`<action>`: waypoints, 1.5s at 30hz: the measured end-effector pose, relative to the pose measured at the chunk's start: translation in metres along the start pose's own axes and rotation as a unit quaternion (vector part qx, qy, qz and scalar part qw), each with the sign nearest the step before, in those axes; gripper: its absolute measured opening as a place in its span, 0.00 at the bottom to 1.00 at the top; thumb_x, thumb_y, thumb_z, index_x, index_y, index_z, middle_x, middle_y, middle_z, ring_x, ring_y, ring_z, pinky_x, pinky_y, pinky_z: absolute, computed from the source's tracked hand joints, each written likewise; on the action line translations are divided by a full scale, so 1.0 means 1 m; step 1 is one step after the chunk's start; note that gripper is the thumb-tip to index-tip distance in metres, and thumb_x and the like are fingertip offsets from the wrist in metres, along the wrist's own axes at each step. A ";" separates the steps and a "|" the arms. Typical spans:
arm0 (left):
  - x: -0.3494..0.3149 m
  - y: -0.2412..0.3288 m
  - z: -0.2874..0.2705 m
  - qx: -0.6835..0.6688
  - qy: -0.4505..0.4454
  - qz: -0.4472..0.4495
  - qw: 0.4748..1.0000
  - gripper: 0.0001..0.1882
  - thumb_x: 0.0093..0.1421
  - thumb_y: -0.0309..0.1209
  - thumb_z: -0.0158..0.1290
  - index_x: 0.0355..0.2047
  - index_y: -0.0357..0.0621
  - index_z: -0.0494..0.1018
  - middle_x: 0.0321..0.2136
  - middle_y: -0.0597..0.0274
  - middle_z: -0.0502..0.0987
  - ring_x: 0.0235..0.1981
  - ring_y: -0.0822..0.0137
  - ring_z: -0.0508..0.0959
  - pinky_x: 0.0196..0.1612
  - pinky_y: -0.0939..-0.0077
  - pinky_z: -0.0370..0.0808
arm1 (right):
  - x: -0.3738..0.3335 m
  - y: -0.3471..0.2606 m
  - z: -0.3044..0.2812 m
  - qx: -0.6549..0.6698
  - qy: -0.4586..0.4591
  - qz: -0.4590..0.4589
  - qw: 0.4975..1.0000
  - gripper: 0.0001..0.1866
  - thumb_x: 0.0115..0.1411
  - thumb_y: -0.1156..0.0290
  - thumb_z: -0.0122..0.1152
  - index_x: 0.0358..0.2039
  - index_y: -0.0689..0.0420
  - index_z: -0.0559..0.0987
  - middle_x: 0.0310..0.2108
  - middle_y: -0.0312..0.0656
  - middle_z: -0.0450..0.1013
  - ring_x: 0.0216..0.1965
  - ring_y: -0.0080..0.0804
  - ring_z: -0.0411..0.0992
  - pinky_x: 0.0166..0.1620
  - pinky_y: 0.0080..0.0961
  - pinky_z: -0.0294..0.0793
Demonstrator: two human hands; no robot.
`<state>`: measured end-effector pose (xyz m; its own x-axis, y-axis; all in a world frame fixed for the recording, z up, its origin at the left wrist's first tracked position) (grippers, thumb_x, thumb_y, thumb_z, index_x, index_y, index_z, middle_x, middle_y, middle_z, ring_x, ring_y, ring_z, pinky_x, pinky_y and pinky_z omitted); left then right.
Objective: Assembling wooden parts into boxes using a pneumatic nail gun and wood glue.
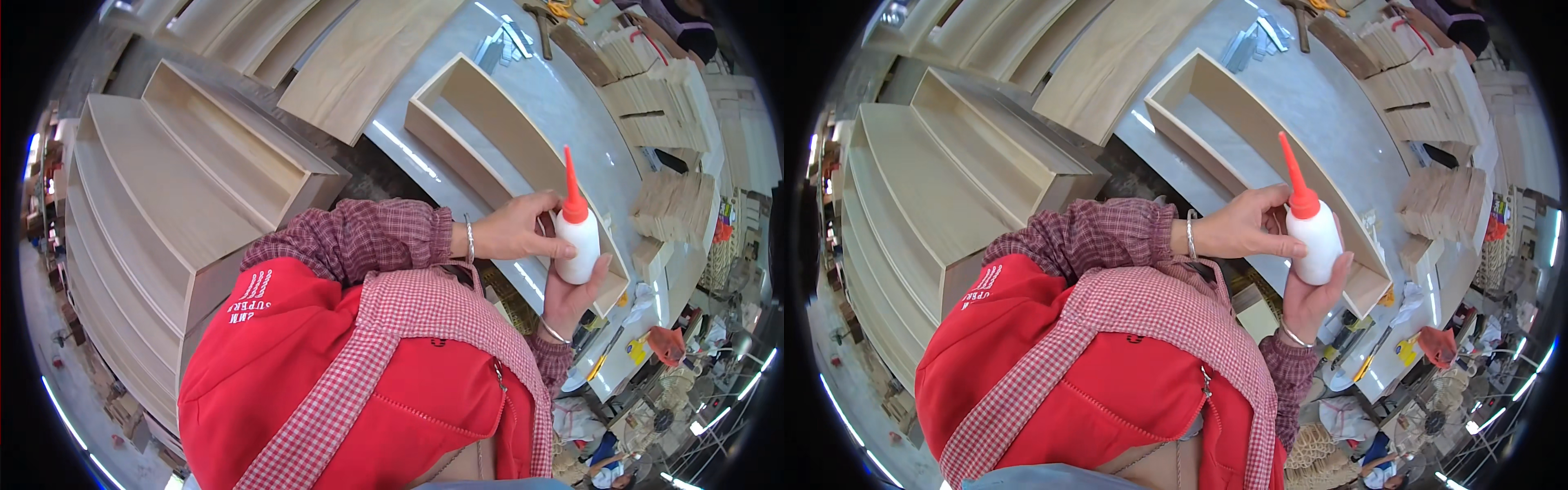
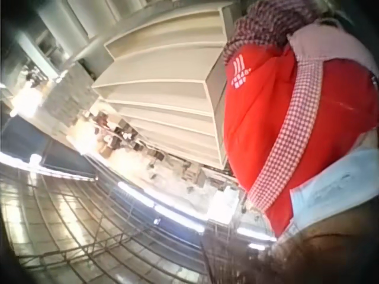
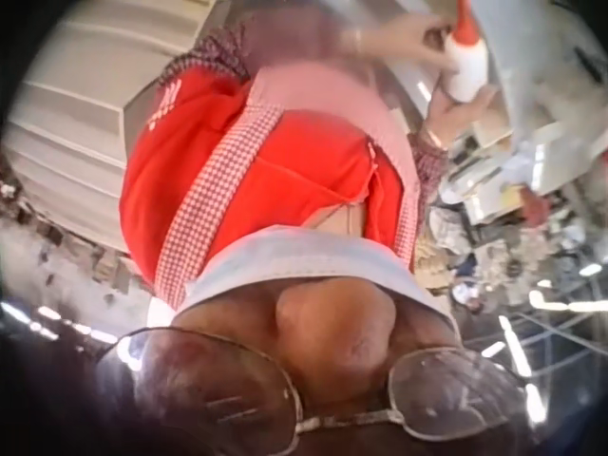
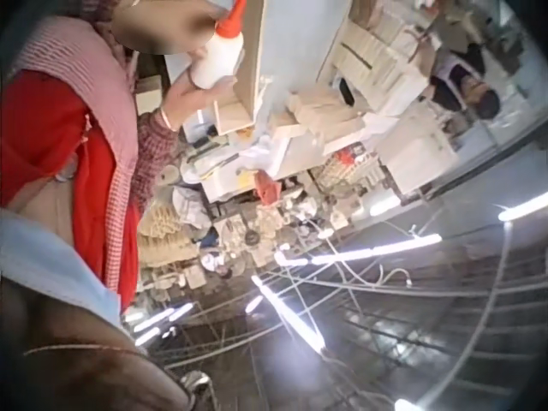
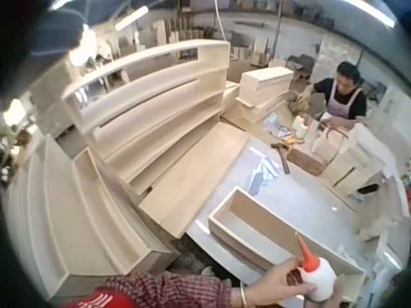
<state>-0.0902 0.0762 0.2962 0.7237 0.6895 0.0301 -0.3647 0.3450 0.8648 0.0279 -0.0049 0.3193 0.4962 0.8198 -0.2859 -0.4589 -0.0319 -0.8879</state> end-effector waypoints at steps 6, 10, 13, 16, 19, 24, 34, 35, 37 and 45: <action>-0.024 0.014 -0.018 0.163 0.057 0.084 0.981 0.24 0.52 0.30 0.62 0.49 0.40 0.69 0.39 0.63 0.72 0.31 0.72 0.71 0.37 0.81 0.71 | -0.006 0.028 0.013 0.154 -0.061 0.135 0.977 0.32 0.63 0.50 0.49 0.59 0.60 0.61 0.55 0.51 0.64 0.52 0.45 0.68 0.51 0.35 0.71; -0.052 0.010 -0.008 0.190 0.103 0.148 0.965 0.22 0.53 0.32 0.61 0.48 0.40 0.70 0.39 0.63 0.72 0.32 0.71 0.71 0.36 0.81 0.71 | -0.006 0.027 -0.001 0.174 -0.135 0.171 0.960 0.32 0.62 0.51 0.51 0.59 0.60 0.62 0.54 0.51 0.64 0.52 0.45 0.68 0.51 0.36 0.72; -0.069 -0.007 -0.001 0.208 0.132 0.168 0.955 0.21 0.55 0.33 0.59 0.48 0.41 0.71 0.39 0.63 0.72 0.32 0.71 0.71 0.36 0.81 0.71 | 0.007 0.012 -0.016 0.186 -0.169 0.174 0.952 0.31 0.61 0.52 0.53 0.58 0.60 0.62 0.54 0.51 0.65 0.52 0.45 0.68 0.51 0.36 0.73; -0.110 -0.037 -0.027 0.272 0.149 0.054 0.949 0.17 0.57 0.34 0.57 0.45 0.41 0.73 0.36 0.63 0.74 0.29 0.72 0.72 0.34 0.82 0.71 | 0.019 -0.011 -0.005 0.103 -0.143 0.117 0.977 0.31 0.60 0.56 0.58 0.58 0.61 0.62 0.53 0.51 0.65 0.51 0.44 0.68 0.50 0.34 0.75; -0.142 -0.073 -0.074 0.321 0.173 -0.077 0.928 0.15 0.58 0.37 0.54 0.38 0.39 0.76 0.31 0.61 0.75 0.27 0.70 0.74 0.31 0.79 0.72 | 0.032 -0.015 0.020 0.060 -0.107 0.070 0.990 0.31 0.58 0.59 0.60 0.57 0.61 0.63 0.52 0.51 0.66 0.50 0.44 0.68 0.49 0.33 0.76; -0.161 -0.078 -0.141 0.340 0.207 -0.110 0.911 0.14 0.57 0.36 0.53 0.38 0.38 0.76 0.31 0.61 0.76 0.28 0.68 0.75 0.33 0.78 0.72 | 0.063 0.009 0.066 -0.026 -0.071 0.021 0.997 0.30 0.57 0.63 0.63 0.55 0.63 0.64 0.49 0.52 0.66 0.48 0.43 0.70 0.47 0.31 0.76; -0.166 -0.089 -0.197 0.371 0.219 -0.154 0.889 0.14 0.58 0.34 0.52 0.40 0.37 0.75 0.34 0.58 0.76 0.31 0.63 0.76 0.37 0.75 0.73 | 0.102 0.063 0.114 -0.151 -0.098 0.003 0.984 0.29 0.55 0.64 0.65 0.53 0.64 0.66 0.46 0.52 0.66 0.46 0.42 0.71 0.46 0.30 0.77; -0.168 -0.095 -0.198 0.371 0.222 -0.146 0.890 0.14 0.57 0.34 0.52 0.39 0.37 0.75 0.34 0.57 0.76 0.31 0.62 0.76 0.37 0.74 0.73 | 0.103 0.065 0.116 -0.164 -0.101 0.000 0.981 0.29 0.55 0.64 0.65 0.53 0.63 0.66 0.46 0.52 0.66 0.45 0.42 0.71 0.46 0.30 0.77; -0.170 -0.104 -0.197 0.372 0.229 -0.131 0.890 0.15 0.57 0.36 0.52 0.38 0.36 0.76 0.33 0.56 0.76 0.31 0.60 0.76 0.37 0.72 0.74 | 0.106 0.067 0.118 -0.190 -0.106 -0.006 0.976 0.29 0.54 0.65 0.65 0.53 0.63 0.66 0.46 0.51 0.66 0.45 0.42 0.71 0.46 0.29 0.76; -0.173 -0.108 -0.198 0.429 0.193 -0.169 0.866 0.16 0.58 0.36 0.51 0.39 0.36 0.75 0.35 0.55 0.75 0.35 0.57 0.76 0.41 0.69 0.73 | 0.116 0.074 0.118 -0.208 -0.103 -0.011 0.973 0.30 0.54 0.64 0.66 0.53 0.62 0.65 0.45 0.50 0.66 0.45 0.42 0.70 0.45 0.28 0.76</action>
<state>-0.2924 0.0457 0.0980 0.3945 0.8602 -0.3231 0.5187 0.0819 0.8511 -0.0351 0.1551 0.2633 0.3243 0.9190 -0.2242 -0.0901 -0.2059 -0.9744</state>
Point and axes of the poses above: each hand's wrist, its own x-axis towards the middle knuckle, its own z-axis out of the palm, y = z × x, the point moved 4 cm from there along x, towards the middle knuckle
